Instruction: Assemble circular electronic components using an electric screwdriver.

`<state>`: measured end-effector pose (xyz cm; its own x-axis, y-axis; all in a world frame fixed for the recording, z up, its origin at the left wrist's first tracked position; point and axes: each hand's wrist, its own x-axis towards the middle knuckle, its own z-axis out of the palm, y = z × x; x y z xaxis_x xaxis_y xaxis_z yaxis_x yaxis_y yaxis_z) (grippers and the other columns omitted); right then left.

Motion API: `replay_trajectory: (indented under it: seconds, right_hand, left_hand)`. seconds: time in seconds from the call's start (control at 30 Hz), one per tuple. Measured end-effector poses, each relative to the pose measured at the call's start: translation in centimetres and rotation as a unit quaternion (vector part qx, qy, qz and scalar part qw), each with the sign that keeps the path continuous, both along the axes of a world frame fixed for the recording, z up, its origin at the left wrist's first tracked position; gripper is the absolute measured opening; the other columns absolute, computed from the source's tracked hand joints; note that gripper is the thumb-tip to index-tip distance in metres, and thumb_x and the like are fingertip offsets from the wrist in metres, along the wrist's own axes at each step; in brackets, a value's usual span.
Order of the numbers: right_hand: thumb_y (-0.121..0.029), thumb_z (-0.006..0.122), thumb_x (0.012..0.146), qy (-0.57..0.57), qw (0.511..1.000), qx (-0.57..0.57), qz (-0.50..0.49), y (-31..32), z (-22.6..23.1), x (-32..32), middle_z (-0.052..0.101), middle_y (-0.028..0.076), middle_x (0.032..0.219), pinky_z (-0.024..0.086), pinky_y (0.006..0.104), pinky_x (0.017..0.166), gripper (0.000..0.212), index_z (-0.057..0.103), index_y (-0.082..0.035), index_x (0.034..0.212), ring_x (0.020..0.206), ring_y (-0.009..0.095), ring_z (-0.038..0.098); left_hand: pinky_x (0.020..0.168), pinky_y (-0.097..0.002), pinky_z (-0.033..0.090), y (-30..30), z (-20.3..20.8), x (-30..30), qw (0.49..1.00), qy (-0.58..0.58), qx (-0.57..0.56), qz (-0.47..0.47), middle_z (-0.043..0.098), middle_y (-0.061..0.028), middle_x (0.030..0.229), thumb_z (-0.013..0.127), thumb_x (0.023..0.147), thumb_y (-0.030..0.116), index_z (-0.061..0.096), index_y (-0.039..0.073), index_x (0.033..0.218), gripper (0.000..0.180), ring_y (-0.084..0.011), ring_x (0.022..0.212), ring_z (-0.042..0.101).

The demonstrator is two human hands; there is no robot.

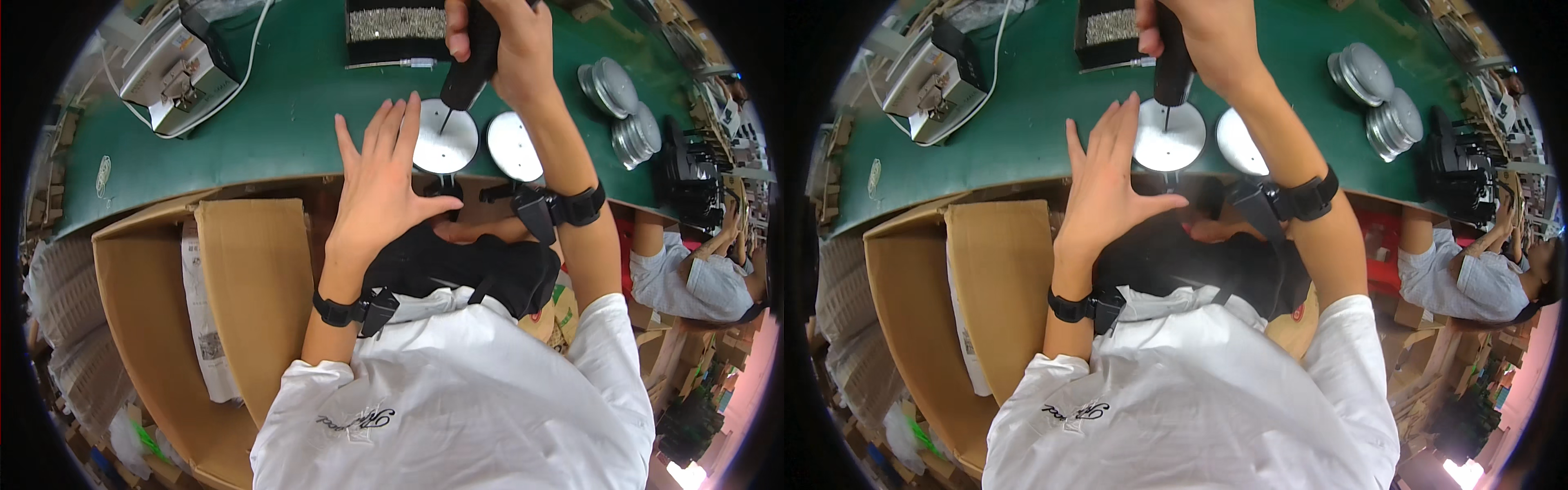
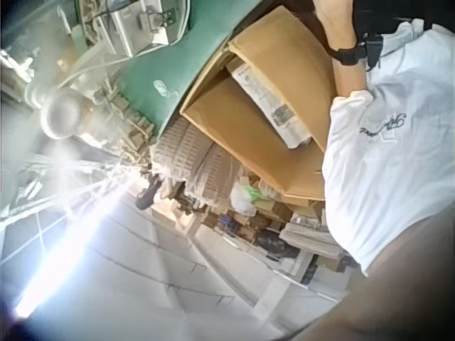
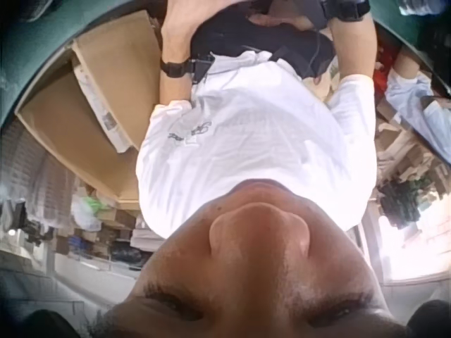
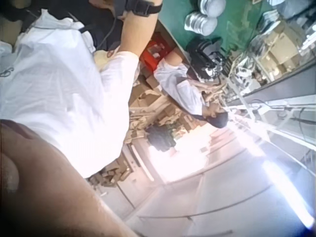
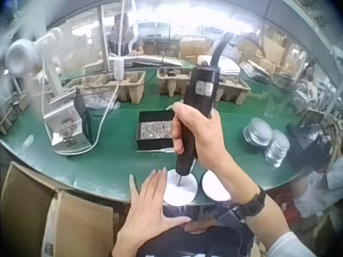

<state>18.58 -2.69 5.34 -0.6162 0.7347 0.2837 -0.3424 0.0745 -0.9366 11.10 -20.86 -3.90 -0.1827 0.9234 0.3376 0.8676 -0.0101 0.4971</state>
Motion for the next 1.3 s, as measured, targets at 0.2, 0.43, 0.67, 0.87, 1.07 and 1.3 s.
replay_trajectory:
  seconds: [0.2,0.43,0.67,0.87,1.07,1.3]
  right_hand:
    - [-0.02,0.06,0.096,0.084,0.992,0.092,0.024,-1.6,-0.4,2.1,0.06,0.009,0.07,0.047,0.0277,0.046,0.02,0.057,-0.001,0.093,0.048,0.016,0.056]
    - [-0.042,0.054,0.1,0.345,0.91,0.007,-0.229,-8.6,-1.8,12.9,0.046,0.001,0.074,0.036,0.0263,0.051,0.03,0.058,-0.012,0.105,0.059,0.014,0.044]
    - [-0.035,0.064,0.097,-0.078,0.746,0.015,-0.661,-7.6,-12.7,23.7,0.059,0.008,0.086,0.051,0.0357,0.076,0.039,0.055,0.001,0.11,0.076,0.023,0.06]
    - [-0.025,0.069,0.094,-0.147,0.797,-0.049,-0.584,-7.4,-18.6,22.7,0.042,0.02,0.14,0.036,0.0397,0.11,0.06,0.04,0.002,0.138,0.132,0.032,0.043]
    - [-0.013,0.069,0.089,-0.165,0.778,0.052,-0.604,-10.3,-15.1,21.6,0.047,0.016,0.13,0.041,0.0397,0.102,0.049,0.049,-0.002,0.132,0.125,0.03,0.045]
    - [-0.029,0.079,0.087,-0.076,0.788,-0.13,-0.597,-9.4,-17.2,22.0,0.046,0.019,0.128,0.05,0.0394,0.091,0.062,0.045,0.002,0.128,0.115,0.03,0.054]
  left_hand:
    - [0.115,-0.0722,0.012,1.5,0.1,0.2,1.0,0.017,0.025,-0.003,0.047,-0.0176,0.14,0.09,0.06,0.043,0.028,0.004,0.155,0.12,-0.0359,0.138,0.04]
    - [0.118,-0.0637,0.017,1.3,0.2,0.1,0.998,0.001,0.056,-0.001,0.046,-0.0194,0.139,0.09,0.057,0.035,0.037,0.002,0.15,0.112,-0.0367,0.135,0.041]
    - [0.12,-0.0593,0.019,6.0,2.3,6.0,0.989,-0.033,0.053,-0.131,0.04,-0.0238,0.148,0.087,0.062,0.032,0.032,0.001,0.153,0.111,-0.039,0.14,0.038]
    - [0.121,-0.06,0.015,9.5,1.1,11.5,0.989,0.052,-0.026,-0.136,0.039,-0.0272,0.147,0.084,0.067,0.041,0.036,0.001,0.15,0.104,-0.043,0.141,0.034]
    - [0.116,-0.0543,0.032,9.5,0.1,13.7,0.974,0.031,0.05,-0.218,0.038,-0.03,0.146,0.09,0.063,0.031,0.037,0.0,0.149,0.106,-0.0465,0.135,0.041]
    - [0.108,-0.0513,0.045,10.2,-1.7,16.1,0.936,0.045,0.122,-0.328,0.035,-0.0309,0.146,0.09,0.061,0.014,0.039,-0.001,0.147,0.1,-0.049,0.136,0.041]
